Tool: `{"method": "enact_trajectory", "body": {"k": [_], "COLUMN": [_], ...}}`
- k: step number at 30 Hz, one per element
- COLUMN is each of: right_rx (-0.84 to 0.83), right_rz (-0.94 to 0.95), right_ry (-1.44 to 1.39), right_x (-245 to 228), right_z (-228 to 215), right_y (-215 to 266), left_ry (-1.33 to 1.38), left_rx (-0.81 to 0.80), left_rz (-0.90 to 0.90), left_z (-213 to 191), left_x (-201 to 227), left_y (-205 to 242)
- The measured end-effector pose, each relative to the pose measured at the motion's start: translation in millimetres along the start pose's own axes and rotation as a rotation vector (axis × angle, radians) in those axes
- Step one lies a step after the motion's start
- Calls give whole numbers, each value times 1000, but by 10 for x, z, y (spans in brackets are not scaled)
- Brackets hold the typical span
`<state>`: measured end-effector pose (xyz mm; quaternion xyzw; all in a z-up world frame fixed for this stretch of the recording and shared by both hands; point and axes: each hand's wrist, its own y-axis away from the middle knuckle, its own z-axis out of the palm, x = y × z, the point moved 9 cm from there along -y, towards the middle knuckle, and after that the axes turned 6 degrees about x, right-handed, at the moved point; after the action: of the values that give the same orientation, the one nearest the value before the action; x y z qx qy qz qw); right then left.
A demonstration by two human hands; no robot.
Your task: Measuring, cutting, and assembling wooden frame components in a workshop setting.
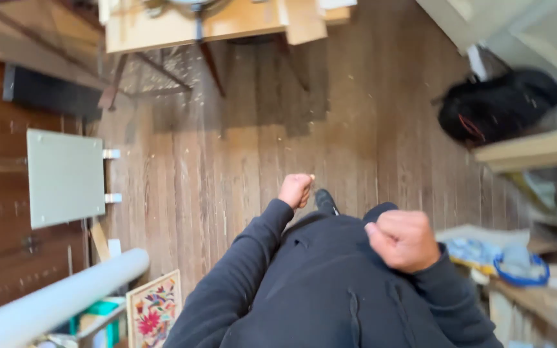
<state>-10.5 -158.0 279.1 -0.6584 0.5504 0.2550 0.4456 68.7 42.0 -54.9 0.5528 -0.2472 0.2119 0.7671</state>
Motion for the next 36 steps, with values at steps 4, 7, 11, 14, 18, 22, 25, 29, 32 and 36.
{"method": "enact_trajectory", "body": {"k": [4, 7, 11, 14, 18, 22, 25, 29, 32, 36], "right_rx": [-254, -417, -562, -631, -692, -696, -733, -856, -882, -787], "right_rz": [-16, 27, 348, 402, 226, 169, 137, 177, 374, 719], "right_ry": [-82, -39, -184, -324, -252, -211, -178, -272, -357, -282], "right_x": [14, 118, 487, 522, 248, 314, 257, 354, 960, 2109], "right_z": [795, 1409, 2304, 3019, 3800, 4565, 4998, 5599, 6259, 6928], "right_y": [-616, -1080, -1572, -2129, -2841, -3574, -4047, -4404, -4724, -5027], "left_ry": [281, 762, 1265, 1304, 1224, 967, 915, 791, 835, 913], "left_rx": [98, 35, -111, -76, -39, 67, 142, 390, 670, 906], "left_rz": [56, 153, 374, 497, 614, 680, 609, 663, 662, 586], "left_z": [-682, -978, -1378, -1868, -2239, -2597, -2978, -3600, -4406, -5209], "left_x": [186, 634, 1579, 2143, 2914, 3565, 3847, 4035, 3834, 3581], "left_y": [10, 178, 508, 448, 379, 130, -37, -200, -503, -397]}}
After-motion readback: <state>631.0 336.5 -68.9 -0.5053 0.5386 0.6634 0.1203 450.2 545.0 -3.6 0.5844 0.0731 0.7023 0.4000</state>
